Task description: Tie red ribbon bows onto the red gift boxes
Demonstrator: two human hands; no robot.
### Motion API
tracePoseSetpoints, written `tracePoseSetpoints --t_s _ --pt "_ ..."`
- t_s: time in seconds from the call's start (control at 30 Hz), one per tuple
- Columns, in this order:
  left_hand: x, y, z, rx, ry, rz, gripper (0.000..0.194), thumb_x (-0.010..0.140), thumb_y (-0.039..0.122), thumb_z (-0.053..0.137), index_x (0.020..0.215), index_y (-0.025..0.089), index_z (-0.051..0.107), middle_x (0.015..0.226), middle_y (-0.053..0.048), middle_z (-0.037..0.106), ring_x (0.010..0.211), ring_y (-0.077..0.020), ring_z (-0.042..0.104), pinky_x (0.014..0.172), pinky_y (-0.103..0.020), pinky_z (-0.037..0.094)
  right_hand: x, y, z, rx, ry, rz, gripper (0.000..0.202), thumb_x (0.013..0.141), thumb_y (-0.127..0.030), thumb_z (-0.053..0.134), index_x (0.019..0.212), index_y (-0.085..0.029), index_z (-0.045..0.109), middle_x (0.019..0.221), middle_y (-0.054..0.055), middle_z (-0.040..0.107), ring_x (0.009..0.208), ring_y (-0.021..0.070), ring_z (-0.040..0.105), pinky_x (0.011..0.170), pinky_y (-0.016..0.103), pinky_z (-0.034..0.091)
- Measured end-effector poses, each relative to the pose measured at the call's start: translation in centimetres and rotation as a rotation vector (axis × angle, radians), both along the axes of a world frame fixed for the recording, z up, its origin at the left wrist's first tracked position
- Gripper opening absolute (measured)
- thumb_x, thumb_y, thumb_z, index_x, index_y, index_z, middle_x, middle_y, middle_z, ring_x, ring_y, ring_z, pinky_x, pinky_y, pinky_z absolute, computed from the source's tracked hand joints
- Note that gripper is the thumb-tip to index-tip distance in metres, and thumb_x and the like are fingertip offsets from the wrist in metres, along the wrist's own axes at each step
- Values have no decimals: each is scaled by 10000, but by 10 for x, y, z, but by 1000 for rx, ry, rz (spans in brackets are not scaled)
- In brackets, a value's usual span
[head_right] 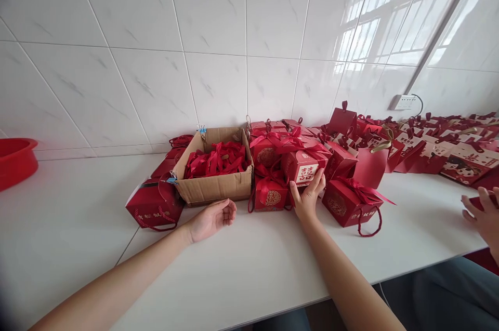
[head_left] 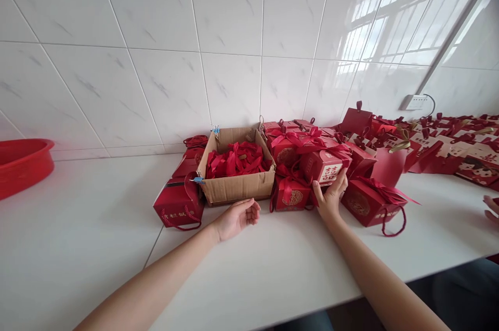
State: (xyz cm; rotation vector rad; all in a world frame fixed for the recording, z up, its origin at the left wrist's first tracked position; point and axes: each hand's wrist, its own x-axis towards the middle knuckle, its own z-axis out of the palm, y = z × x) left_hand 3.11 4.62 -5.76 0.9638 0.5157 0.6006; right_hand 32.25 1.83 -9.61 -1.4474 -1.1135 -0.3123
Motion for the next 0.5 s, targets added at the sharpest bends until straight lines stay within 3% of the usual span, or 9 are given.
tracePoseSetpoints --t_s 0.33,0.5 --pt "0 2 -3 -24 -6 -11 289 784 389 687 786 102 658 707 -45 624 658 -121 574 634 -248 427 -10 -15 16 45 51 -50 968 721 -499 679 1472 -184 157 1460 184 70 1388 353 86 1107 572 166" --pt "0 2 -3 -41 -9 -6 292 769 389 701 781 101 657 716 -46 621 666 -124 572 637 -251 423 -14 -21 23 116 -72 -67 981 723 -405 700 1480 -175 122 1450 181 105 1385 331 110 1112 567 160"
